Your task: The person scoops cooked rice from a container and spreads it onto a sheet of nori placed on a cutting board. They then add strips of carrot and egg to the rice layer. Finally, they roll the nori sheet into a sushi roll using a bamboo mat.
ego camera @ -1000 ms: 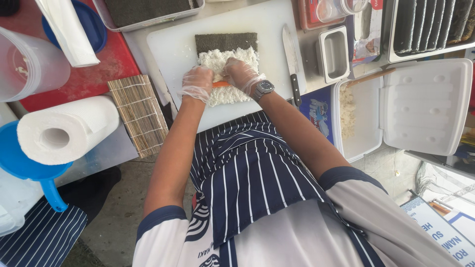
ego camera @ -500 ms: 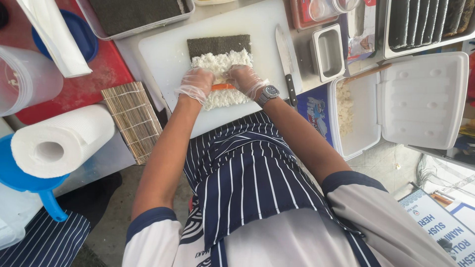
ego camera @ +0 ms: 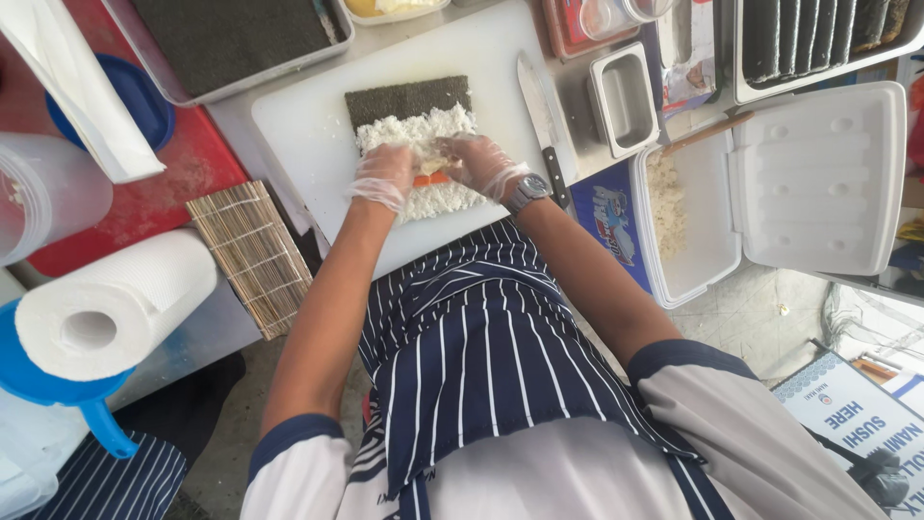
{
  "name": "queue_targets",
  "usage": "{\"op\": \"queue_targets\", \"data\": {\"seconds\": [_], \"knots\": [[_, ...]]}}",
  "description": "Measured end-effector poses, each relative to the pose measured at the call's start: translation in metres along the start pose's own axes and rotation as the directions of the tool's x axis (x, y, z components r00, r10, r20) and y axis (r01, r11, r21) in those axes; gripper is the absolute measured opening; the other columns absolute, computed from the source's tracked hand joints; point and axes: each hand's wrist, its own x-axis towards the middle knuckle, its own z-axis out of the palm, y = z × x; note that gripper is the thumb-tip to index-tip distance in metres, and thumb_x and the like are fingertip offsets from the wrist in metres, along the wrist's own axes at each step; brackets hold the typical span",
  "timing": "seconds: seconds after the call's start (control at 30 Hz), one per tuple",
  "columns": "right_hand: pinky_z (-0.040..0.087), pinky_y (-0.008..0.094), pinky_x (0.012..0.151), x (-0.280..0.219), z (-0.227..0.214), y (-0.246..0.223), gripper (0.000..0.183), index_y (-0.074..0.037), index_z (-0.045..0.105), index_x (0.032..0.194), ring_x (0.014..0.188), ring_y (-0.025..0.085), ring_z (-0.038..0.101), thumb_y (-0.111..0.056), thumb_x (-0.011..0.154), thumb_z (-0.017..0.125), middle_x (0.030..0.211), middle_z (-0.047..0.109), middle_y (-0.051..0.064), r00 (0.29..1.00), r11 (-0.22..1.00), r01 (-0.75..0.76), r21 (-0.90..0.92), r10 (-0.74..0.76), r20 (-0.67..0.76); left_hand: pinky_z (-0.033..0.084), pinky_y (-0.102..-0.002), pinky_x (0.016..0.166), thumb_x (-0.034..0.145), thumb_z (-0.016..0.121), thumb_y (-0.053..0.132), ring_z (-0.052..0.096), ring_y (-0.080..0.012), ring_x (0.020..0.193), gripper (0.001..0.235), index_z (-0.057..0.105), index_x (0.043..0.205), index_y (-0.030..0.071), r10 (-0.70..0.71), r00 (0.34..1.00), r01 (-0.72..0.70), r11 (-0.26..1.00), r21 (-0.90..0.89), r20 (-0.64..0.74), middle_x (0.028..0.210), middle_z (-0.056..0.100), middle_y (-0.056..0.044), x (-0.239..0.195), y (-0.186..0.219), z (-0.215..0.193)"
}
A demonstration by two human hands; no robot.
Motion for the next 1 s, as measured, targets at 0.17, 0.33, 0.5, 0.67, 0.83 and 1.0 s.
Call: {"op": "queue_targets", "data": {"seconds": [0.17,0.33,0.5,0.67,0.83,1.0], "knots": [[0.055,0.038,0.091,-0.003,-0.002,0.005,0.023,-0.010,0.078,0.111,0.099,0.029,0.070,-0.019,0.089,0.075,0.111,0.071,0.010,0.993,0.994,0.111,0.019,-0.110,-0.046,0.055,-0.050,0.086,0.091,0.070,0.021,0.071,-0.0396,0.094,0.018,0.080,0.104,0.018,-0.021,0.999,0.021,1.000,-0.013,-0.036,0.099,0.073,-0.019,-0.010,-0.004,-0.014],[0.056,0.041,0.088,-0.001,0.007,0.014,0.018,-0.006,0.077,0.096,0.101,0.029,0.069,-0.021,0.086,0.078,0.105,0.071,0.009,0.996,0.985,0.065,-0.159,-0.074,-0.051,0.057,-0.048,0.087,0.088,0.065,0.016,0.071,-0.0374,0.097,0.018,0.081,0.098,0.014,0.048,0.997,-0.049,0.999,-0.020,-0.057,0.101,0.074,-0.017,0.008,0.007,0.015],[0.056,0.039,0.088,-0.008,0.007,0.030,0.017,-0.010,0.078,0.103,0.097,0.029,0.070,-0.020,0.091,0.074,0.109,0.072,0.010,0.998,0.993,-0.007,-0.119,0.000,-0.060,0.057,-0.048,0.087,0.098,0.063,0.018,0.072,-0.0372,0.097,0.018,0.080,0.098,0.012,0.030,1.000,-0.030,0.991,0.132,0.005,0.101,0.074,-0.018,0.015,0.021,0.013],[0.057,0.036,0.090,-0.018,0.003,0.030,0.029,-0.019,0.077,0.120,0.095,0.025,0.072,-0.021,0.092,0.069,0.115,0.074,0.009,0.990,0.989,-0.137,0.056,0.138,-0.029,0.055,-0.049,0.088,0.087,0.072,0.026,0.071,-0.0376,0.094,0.020,0.080,0.103,0.020,-0.017,1.000,0.017,0.997,-0.074,0.001,0.099,0.074,-0.017,-0.002,0.020,-0.010],[0.056,0.039,0.090,-0.009,-0.010,0.019,0.020,-0.013,0.081,0.100,0.099,0.028,0.071,-0.030,0.091,0.075,0.108,0.074,0.011,0.990,0.991,-0.130,0.041,0.132,-0.044,0.057,-0.049,0.087,0.087,0.070,0.020,0.072,-0.0371,0.095,0.019,0.082,0.102,0.019,0.113,0.992,-0.109,0.992,0.056,-0.061,0.099,0.074,-0.018,0.032,0.018,0.041],[0.056,0.042,0.086,-0.013,-0.011,0.020,0.021,-0.013,0.080,0.098,0.095,0.030,0.070,-0.032,0.092,0.074,0.105,0.075,0.011,0.974,0.972,-0.225,-0.072,0.224,-0.013,0.059,-0.048,0.083,0.093,0.069,0.016,0.073,-0.0372,0.095,0.014,0.080,0.099,0.011,0.019,1.000,-0.022,0.980,0.195,0.017,0.099,0.074,-0.020,0.046,0.030,0.051]]}}
